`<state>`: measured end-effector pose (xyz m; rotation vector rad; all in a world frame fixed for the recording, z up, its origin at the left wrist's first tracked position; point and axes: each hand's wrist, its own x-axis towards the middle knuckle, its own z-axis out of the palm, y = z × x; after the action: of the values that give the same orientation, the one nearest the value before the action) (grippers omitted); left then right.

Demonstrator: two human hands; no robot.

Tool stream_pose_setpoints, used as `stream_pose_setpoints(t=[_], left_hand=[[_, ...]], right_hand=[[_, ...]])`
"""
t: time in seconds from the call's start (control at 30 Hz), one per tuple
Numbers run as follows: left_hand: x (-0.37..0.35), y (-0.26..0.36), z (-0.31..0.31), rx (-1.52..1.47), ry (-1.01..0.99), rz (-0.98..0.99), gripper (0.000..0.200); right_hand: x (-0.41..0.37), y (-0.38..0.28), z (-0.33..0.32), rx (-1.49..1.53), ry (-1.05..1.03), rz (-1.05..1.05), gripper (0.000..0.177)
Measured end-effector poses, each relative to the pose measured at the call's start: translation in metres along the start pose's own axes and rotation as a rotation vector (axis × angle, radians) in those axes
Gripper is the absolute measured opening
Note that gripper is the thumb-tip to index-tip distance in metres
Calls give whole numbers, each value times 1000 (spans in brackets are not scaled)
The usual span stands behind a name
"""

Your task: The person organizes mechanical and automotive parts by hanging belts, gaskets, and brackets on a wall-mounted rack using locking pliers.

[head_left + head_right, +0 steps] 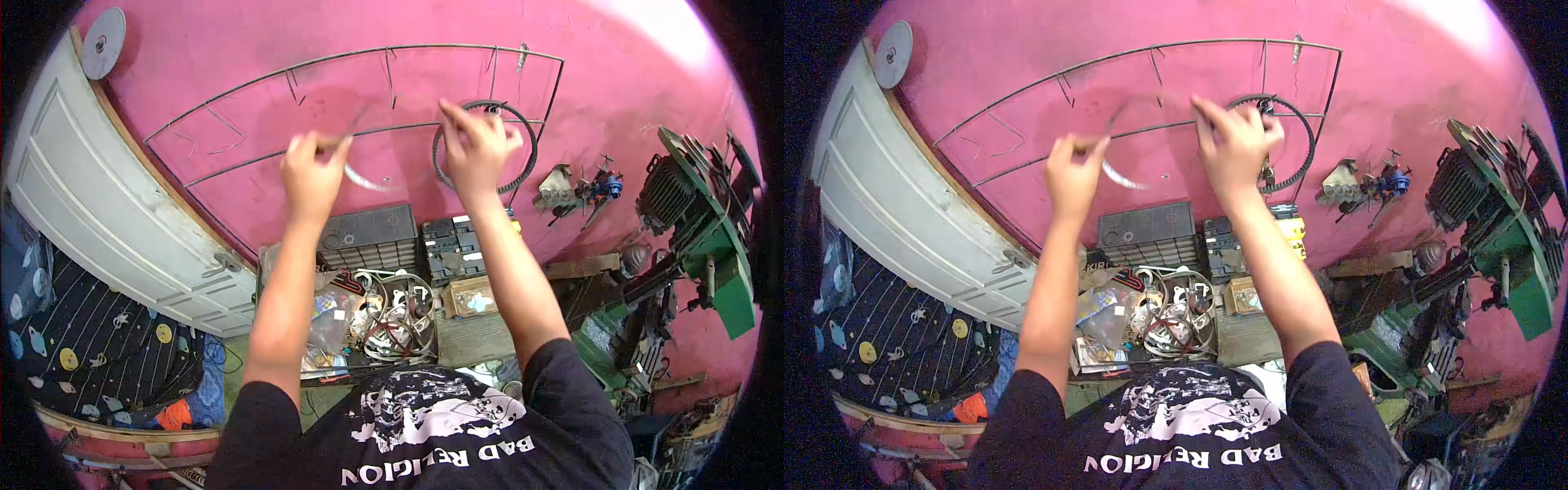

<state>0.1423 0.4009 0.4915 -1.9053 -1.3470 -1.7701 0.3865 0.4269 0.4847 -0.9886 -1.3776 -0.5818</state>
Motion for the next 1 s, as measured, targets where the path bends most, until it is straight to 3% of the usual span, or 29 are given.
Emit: stream_pose_setpoints(t=[0.07, 0.13, 0.23, 0.3, 0.6, 0.8, 0.93, 1.0], left_hand=[[39, 7, 19, 44, -1, 76, 21], [54, -18, 54, 116, -33, 63, 20], [35, -45, 90, 255, -159, -68, 19], [17, -61, 109, 271, -222, -149, 20], [-51, -89, 144, -15, -241, -277, 19], [-113, -84, 158, 13, -349, -444, 22], [-153, -66, 149, -190, -329, -559, 24], [-195, -78, 148, -117, -350, -494, 25]], right_hand=[[38, 1, 27, -190, 106, -77, 15], [44, 10, 57, -309, 80, -121, 13], [8, 40, 98, -424, -183, -143, 21], [-20, 51, 109, -430, -250, -204, 23], [-82, 55, 105, -407, -319, -96, 22], [-116, 41, 97, -304, -404, -18, 35], [-147, 32, 85, -206, -479, 108, 41], [-176, 25, 69, -124, -471, 142, 40]])
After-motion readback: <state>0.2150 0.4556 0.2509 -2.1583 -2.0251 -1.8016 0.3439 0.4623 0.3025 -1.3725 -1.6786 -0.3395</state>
